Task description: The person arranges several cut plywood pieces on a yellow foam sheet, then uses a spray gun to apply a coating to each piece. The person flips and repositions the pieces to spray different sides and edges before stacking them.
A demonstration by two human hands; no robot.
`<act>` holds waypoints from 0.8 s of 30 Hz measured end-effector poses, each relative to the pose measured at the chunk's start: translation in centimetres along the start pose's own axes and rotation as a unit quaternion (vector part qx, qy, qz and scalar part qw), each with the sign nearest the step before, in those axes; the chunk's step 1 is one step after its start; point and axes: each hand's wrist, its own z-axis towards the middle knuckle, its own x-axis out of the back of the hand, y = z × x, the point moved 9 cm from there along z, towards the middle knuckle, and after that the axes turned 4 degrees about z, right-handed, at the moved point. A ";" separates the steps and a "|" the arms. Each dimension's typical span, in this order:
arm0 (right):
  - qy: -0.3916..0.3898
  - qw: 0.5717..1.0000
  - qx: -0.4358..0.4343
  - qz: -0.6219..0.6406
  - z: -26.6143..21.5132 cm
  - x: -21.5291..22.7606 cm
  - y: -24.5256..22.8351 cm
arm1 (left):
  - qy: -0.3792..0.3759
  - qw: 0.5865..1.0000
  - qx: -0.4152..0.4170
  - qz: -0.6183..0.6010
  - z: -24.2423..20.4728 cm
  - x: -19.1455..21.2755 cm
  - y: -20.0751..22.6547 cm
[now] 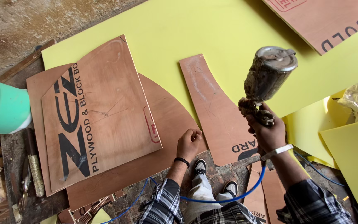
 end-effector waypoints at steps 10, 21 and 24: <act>0.097 0.993 -0.050 -0.054 -10.8 15.4 7.7 | -0.013 0.996 0.092 -0.007 -5.5 -5.2 -3.4; -0.106 0.987 -0.116 0.017 -11.9 9.3 9.3 | 0.064 0.948 0.289 -0.116 -12.2 -4.6 -11.2; -0.090 0.995 -0.030 0.028 -10.0 6.8 6.6 | 0.056 0.944 0.294 -0.142 -13.9 -3.8 -11.0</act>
